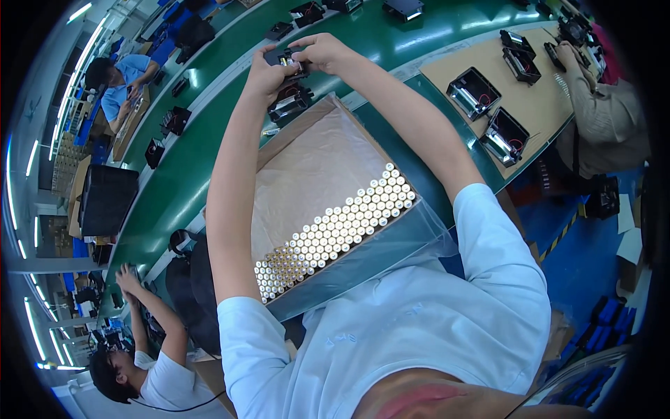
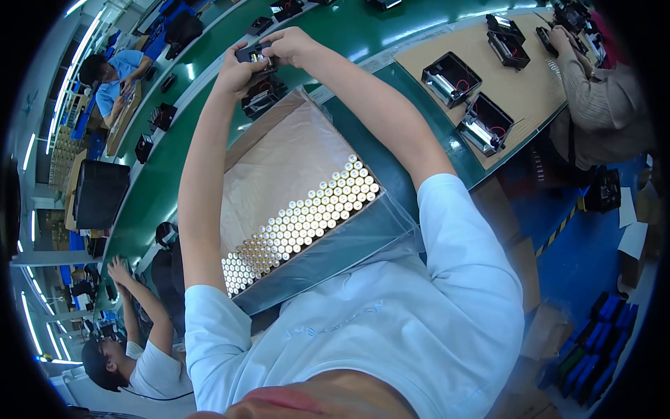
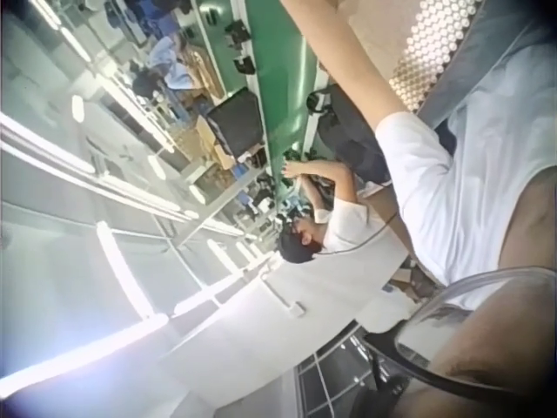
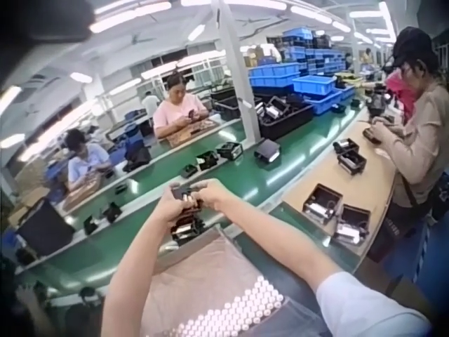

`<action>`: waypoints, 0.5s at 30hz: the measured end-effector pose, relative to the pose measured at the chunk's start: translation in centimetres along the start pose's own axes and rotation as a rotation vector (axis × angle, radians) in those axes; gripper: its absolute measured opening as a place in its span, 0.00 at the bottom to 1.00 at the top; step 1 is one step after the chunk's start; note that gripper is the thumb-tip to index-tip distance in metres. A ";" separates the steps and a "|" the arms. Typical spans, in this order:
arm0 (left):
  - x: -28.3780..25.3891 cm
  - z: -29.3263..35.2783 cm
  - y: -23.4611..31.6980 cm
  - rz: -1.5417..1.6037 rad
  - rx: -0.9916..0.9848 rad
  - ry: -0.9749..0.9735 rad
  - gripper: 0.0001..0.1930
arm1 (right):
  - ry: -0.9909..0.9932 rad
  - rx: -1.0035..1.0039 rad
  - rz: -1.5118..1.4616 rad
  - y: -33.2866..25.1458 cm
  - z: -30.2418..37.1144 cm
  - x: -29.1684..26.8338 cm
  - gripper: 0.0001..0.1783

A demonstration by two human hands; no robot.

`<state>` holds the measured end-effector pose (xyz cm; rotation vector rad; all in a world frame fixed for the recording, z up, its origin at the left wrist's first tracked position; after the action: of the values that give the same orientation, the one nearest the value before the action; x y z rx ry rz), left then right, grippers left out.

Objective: Assembling electronic components by picking small cylindrical parts from a tray and inserting them into housings on an assembly line.

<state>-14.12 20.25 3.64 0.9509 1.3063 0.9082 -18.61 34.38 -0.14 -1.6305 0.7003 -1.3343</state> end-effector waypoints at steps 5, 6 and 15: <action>-2.8 0.5 0.7 -0.310 0.011 0.051 0.35 | -0.014 -0.051 0.189 0.2 0.5 1.4 0.20; -3.6 0.7 0.5 -0.306 0.006 0.057 0.35 | -0.006 -0.105 0.373 -0.2 0.9 1.5 0.20; -10.5 7.8 -7.7 -1.041 0.064 -0.384 0.12 | -0.019 -0.541 1.308 0.8 -0.6 1.6 0.18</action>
<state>-6.88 7.30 0.35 0.3434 1.2551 -0.1195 -18.71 32.52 -0.10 -1.0764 1.7887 -0.1600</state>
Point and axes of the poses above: each hand's wrist, its own z-axis away from the middle knuckle, its own x-axis out of the palm, y = z × x, the point moved 4 cm from there along -z, towards the middle knuckle, and after that the axes turned 12 degrees about -z, right-handed, at the moved point
